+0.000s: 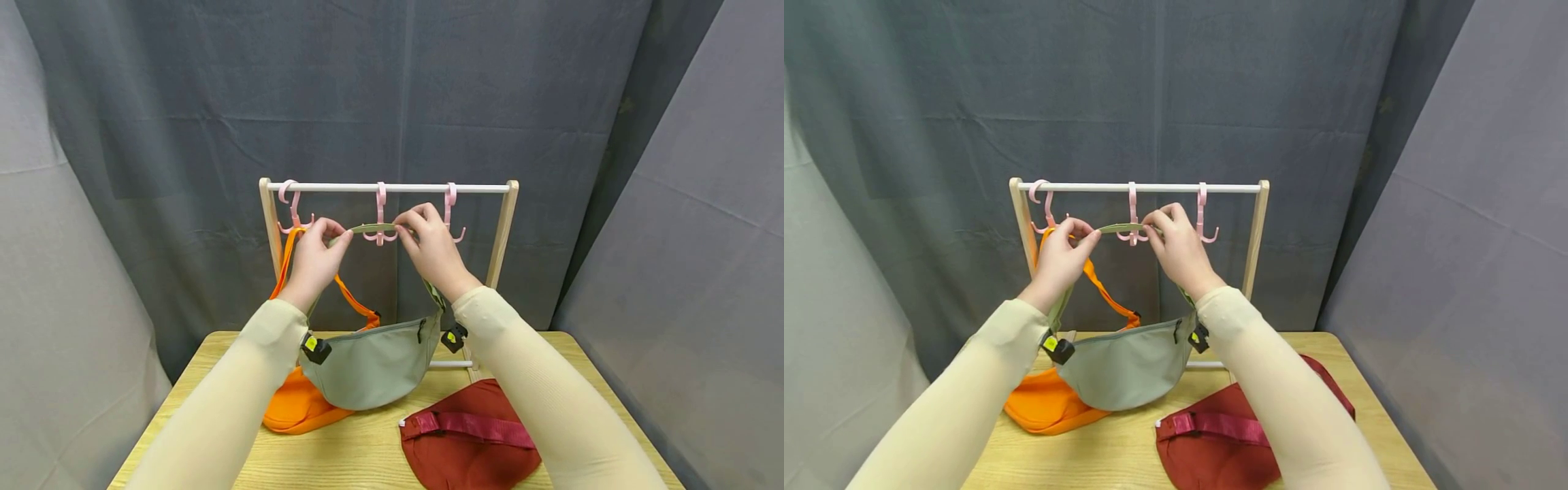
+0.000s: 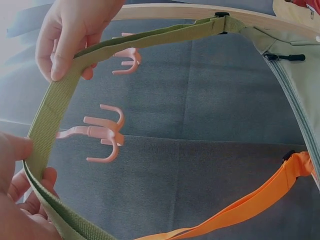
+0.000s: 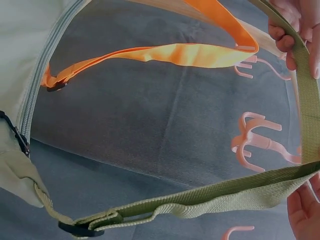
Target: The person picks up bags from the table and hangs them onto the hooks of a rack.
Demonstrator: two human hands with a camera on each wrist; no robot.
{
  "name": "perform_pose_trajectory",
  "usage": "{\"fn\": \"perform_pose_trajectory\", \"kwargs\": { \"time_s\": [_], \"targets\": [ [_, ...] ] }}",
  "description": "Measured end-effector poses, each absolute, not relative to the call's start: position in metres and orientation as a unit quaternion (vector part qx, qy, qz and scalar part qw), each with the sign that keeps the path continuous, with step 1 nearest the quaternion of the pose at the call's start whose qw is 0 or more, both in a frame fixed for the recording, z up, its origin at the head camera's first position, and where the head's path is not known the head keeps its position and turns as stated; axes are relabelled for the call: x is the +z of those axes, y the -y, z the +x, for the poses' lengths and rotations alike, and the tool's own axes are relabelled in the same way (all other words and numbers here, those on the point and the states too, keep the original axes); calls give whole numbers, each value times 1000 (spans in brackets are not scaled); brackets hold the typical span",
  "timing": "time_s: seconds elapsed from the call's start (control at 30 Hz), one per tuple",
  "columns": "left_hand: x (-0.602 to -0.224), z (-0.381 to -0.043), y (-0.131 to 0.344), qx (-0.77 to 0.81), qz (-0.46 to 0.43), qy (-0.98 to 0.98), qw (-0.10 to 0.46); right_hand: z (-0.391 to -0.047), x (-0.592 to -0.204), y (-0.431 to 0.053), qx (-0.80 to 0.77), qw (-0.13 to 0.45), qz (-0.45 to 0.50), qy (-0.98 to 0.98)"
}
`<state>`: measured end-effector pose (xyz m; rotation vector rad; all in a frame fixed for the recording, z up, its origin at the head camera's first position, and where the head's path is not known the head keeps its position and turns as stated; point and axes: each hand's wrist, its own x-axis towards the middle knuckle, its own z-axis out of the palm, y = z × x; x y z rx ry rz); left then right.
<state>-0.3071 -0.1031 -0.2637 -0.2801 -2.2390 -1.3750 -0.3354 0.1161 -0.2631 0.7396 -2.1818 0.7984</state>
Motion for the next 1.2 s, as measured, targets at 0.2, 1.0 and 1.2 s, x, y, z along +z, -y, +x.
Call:
{"fn": "perform_pose_trajectory", "kwargs": {
  "time_s": [0.2,1.0,1.2],
  "targets": [
    [-266,-311,101,-512,-88,819,244,-339,-265,-116,305,339,281,845],
    [-274,-321,95,-515,-76,822,232,-350,-274,-116,304,322,255,860],
    [-276,-323,94,-512,-75,825,226,-350,-276,-118,302,318,252,862]
  ]
}}
